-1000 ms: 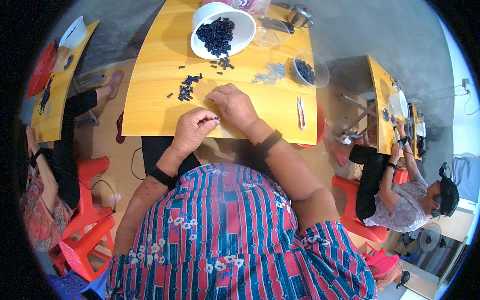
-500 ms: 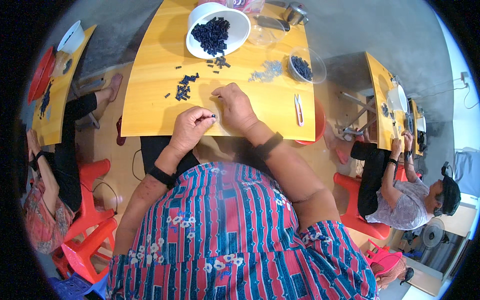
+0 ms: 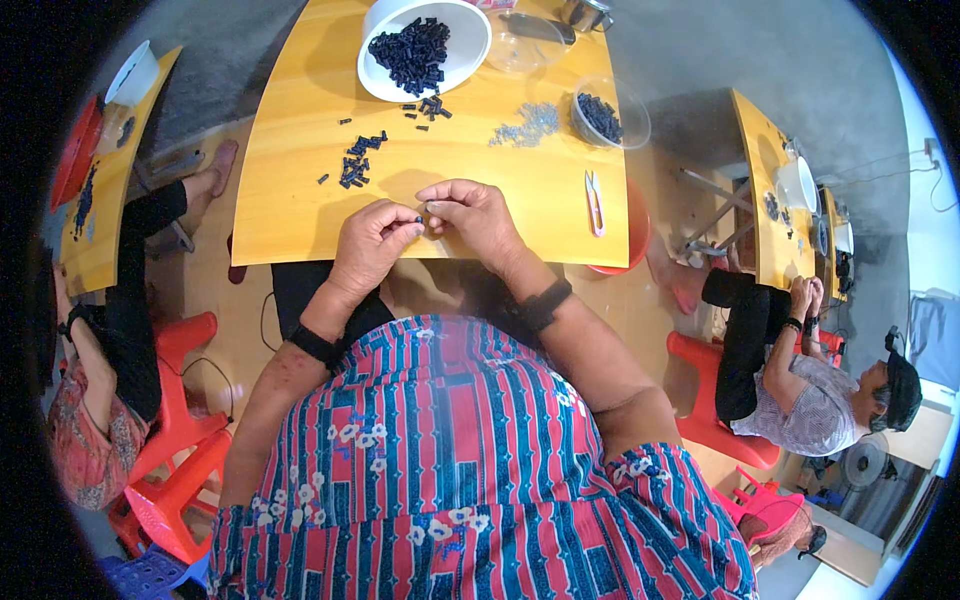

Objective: Manually assembling small black plastic tubes with silver inserts or fittings at a table.

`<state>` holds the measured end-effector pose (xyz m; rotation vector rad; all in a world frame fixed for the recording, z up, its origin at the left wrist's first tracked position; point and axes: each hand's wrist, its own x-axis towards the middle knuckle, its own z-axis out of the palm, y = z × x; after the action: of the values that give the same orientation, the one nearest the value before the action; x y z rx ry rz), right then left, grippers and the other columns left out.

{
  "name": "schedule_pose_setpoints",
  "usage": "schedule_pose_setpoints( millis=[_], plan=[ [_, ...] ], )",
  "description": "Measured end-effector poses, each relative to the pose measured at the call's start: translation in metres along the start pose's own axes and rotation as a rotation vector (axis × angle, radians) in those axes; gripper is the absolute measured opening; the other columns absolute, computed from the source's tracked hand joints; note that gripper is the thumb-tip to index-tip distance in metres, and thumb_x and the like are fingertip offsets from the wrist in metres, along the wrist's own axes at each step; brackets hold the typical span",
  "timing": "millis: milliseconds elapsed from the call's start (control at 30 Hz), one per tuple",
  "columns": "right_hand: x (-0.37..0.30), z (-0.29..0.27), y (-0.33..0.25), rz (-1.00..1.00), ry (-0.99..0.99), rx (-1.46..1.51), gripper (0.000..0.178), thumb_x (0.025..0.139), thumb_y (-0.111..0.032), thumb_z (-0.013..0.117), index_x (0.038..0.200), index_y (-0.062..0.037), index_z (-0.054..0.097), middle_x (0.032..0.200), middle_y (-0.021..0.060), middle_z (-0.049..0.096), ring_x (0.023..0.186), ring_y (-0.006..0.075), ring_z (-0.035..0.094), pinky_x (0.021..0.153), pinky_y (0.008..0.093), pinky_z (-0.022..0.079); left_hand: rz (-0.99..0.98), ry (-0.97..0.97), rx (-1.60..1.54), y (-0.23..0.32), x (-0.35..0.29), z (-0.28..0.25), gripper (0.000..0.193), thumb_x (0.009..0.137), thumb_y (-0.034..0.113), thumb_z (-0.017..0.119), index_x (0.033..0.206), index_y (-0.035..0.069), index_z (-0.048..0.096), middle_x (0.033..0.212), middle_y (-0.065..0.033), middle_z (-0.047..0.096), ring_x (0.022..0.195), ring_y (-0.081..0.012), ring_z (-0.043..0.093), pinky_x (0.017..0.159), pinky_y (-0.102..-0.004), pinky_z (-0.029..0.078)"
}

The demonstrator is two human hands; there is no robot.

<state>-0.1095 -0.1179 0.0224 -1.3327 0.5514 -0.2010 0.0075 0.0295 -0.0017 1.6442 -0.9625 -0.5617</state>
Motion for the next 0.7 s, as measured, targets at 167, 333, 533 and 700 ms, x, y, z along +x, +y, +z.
schedule_pose_setpoints(
  millis=[167, 333, 533, 700],
  plan=[
    [0.0011, 0.0007, 0.0031, 0.031, 0.0, 0.014, 0.019, 0.091, 0.001, 0.056, 0.106, 0.0048, 0.068, 0.084, 0.0063, 0.068, 0.073, 0.0108, 0.061, 0.072, 0.0241, 0.053, 0.004, -0.019, 0.047, 0.0037, 0.0016, -0.0017, 0.011, 0.081, 0.01, 0.073, 0.087, 0.003, 0.069, 0.079, -0.0082, 0.063, 0.068, -0.0187, 0.062, 0.063, -0.0292, 0.05],
    [0.001, 0.0013, 0.0045, 0.049, -0.007, 0.033, 0.019, 0.091, 0.001, 0.057, 0.106, 0.0049, 0.069, 0.087, 0.0067, 0.069, 0.074, 0.0108, 0.061, 0.072, 0.024, 0.053, 0.014, -0.021, 0.046, 0.001, 0.0006, -0.0015, 0.012, 0.08, 0.011, 0.074, 0.087, 0.002, 0.069, 0.078, -0.0079, 0.064, 0.068, -0.0191, 0.062, 0.063, -0.0295, 0.05],
    [0.0003, 0.002, 0.0042, 0.06, -0.004, 0.036, 0.017, 0.091, 0.001, 0.059, 0.104, 0.0053, 0.069, 0.088, 0.007, 0.07, 0.074, 0.0107, 0.062, 0.072, 0.0242, 0.053, 0.042, -0.011, 0.046, 0.0008, 0.0006, -0.0007, 0.011, 0.08, 0.011, 0.074, 0.086, 0.002, 0.069, 0.076, -0.0079, 0.063, 0.067, -0.0197, 0.06, 0.062, -0.0304, 0.048],
    [0.0004, 0.0024, 0.0044, 0.054, 0.001, 0.045, 0.017, 0.091, 0.001, 0.059, 0.104, 0.0056, 0.069, 0.087, 0.0069, 0.07, 0.073, 0.0106, 0.062, 0.072, 0.0241, 0.053, 0.049, -0.014, 0.052, -0.0001, 0.0012, -0.0014, 0.011, 0.08, 0.011, 0.073, 0.085, 0.002, 0.07, 0.076, -0.0078, 0.063, 0.067, -0.0199, 0.06, 0.063, -0.0306, 0.048]
  ],
)
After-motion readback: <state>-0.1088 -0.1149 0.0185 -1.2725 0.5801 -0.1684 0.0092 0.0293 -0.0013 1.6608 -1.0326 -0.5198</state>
